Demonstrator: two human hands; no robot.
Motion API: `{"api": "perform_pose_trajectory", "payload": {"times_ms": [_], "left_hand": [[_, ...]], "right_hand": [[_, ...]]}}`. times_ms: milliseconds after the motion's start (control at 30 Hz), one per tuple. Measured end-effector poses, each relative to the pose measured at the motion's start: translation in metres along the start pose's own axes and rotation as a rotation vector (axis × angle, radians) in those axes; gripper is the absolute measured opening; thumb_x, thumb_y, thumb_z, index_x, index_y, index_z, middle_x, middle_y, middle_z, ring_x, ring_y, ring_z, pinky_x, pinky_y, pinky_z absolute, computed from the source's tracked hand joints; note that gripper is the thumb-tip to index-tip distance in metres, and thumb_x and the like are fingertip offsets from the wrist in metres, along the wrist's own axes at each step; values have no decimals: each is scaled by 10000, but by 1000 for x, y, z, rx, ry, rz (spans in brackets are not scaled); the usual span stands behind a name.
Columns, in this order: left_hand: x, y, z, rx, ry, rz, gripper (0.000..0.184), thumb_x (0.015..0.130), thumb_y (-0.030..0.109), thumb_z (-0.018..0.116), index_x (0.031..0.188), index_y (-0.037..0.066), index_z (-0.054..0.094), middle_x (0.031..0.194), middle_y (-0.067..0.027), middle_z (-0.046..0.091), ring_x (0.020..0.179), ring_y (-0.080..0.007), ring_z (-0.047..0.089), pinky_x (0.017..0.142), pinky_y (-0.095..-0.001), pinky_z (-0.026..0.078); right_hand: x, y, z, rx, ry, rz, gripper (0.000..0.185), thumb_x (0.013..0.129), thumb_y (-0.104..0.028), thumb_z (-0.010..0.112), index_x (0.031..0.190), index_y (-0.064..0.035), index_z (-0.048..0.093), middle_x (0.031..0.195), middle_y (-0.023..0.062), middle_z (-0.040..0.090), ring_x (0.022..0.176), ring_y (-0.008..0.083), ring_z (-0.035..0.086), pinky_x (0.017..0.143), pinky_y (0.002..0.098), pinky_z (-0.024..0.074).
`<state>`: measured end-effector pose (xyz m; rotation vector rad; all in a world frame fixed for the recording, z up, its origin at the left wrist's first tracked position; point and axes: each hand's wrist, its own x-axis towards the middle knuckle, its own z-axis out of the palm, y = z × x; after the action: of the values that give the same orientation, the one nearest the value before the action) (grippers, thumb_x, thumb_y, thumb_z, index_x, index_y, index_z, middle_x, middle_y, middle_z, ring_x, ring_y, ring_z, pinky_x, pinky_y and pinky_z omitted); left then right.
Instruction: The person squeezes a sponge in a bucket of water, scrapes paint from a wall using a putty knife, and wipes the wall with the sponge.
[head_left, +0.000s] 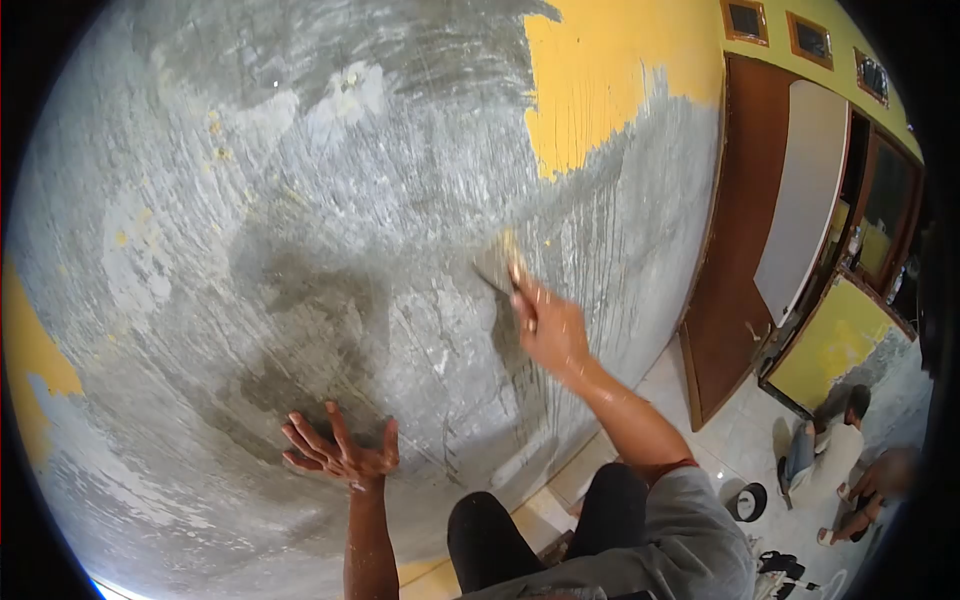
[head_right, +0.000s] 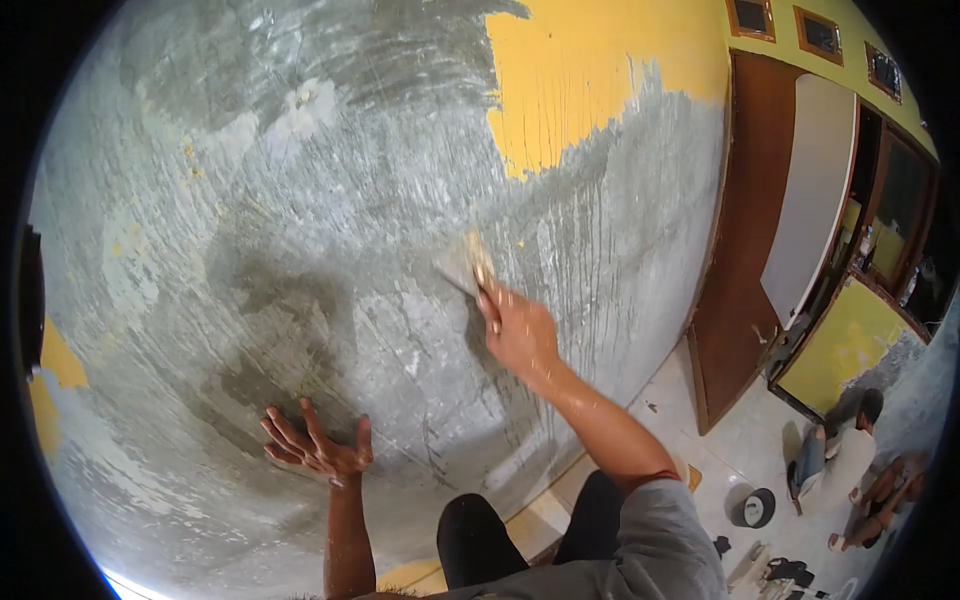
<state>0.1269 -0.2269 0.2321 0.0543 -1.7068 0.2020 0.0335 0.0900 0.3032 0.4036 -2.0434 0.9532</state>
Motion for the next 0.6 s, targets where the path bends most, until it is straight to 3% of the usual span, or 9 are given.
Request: {"api": "perform_pose_trajectory", "payload": {"times_ms": [67, 200, 233, 300, 400, 433, 500, 567, 600], "left_hand": [[-2, 0, -3, 10, -27, 11, 910, 885, 785, 451, 1512, 125, 459, 1621, -278, 239, 1521, -442, 169, 1188, -618, -5], [-4, 1, -3, 15, -33, 5, 879, 890, 767, 459, 1520, 154, 453, 1616, -279, 249, 1525, -443, 158, 1186, -632, -14], [-5, 0, -2, 14, -22, 10, 881, 889, 770, 457, 1521, 157, 452, 1617, -277, 251, 1525, -442, 159, 1186, -633, -11], [-2, 0, 3, 15, 0, 6, 883, 887, 773, 455, 1522, 159, 451, 1617, -275, 252, 1525, -441, 160, 1186, -633, -8], [-6, 1, -1, 32, -20, -10, 884, 884, 773, 458, 1525, 165, 449, 1618, -271, 255, 1525, -440, 163, 1188, -630, -2], [-6, 1, -2, 33, -24, -4, 898, 881, 776, 463, 1523, 148, 449, 1623, -264, 250, 1523, -437, 174, 1183, -633, 7], [-2, 0, 0, 34, -12, 7, 913, 878, 779, 469, 1520, 131, 450, 1629, -258, 245, 1521, -435, 186, 1178, -636, 16], [-4, 0, -3, 49, -24, 19, 923, 875, 780, 471, 1528, 130, 438, 1631, -257, 242, 1521, -437, 183, 1174, -645, 27], [-3, -1, -3, 46, -29, 34, 923, 875, 780, 471, 1528, 130, 438, 1631, -257, 242, 1521, -437, 183, 1174, -645, 27]], "right_hand": [[84, -23, -34, -90, -33, 79, 369, 1014, -296, 565, 1333, -121, 623, 965, 215, 727, 735, 364, 714, 670, 434, 577], [299, -76, -102, -123, 283, -78, 347, 1031, -339, 458, 1167, -91, 659, 956, 231, 724, 848, 466, 690, 782, 558, 550], [325, -102, -135, -152, 353, -31, 333, 953, -252, 581, 1157, -20, 707, 1084, 280, 700, 1006, 438, 691, 850, 502, 555], [351, -104, -146, -89, 331, -29, 351, 958, -270, 575, 1161, -14, 700, 1077, 277, 705, 1010, 440, 691, 861, 499, 556], [292, -110, -128, -115, 260, -125, 299, 969, -177, 577, 1170, 14, 688, 1201, 247, 691, 1104, 372, 682, 917, 452, 552], [272, -75, -90, -91, 337, -288, 351, 1036, -341, 445, 1185, -95, 646, 946, 241, 720, 849, 455, 696, 766, 551, 555], [171, -61, -69, -128, -36, -75, 385, 1023, -310, 500, 1365, -147, 573, 971, 203, 726, 863, 427, 690, 769, 511, 558], [75, 33, -18, -67, -24, -310, 469, 984, -256, 591, 1447, -223, 527, 1042, 170, 724, 862, 369, 699, 745, 464, 565], [29, 78, -13, -201, -242, -102, 445, 985, -271, 598, 1426, -233, 558, 1050, 157, 724, 863, 347, 699, 727, 452, 558]]}}
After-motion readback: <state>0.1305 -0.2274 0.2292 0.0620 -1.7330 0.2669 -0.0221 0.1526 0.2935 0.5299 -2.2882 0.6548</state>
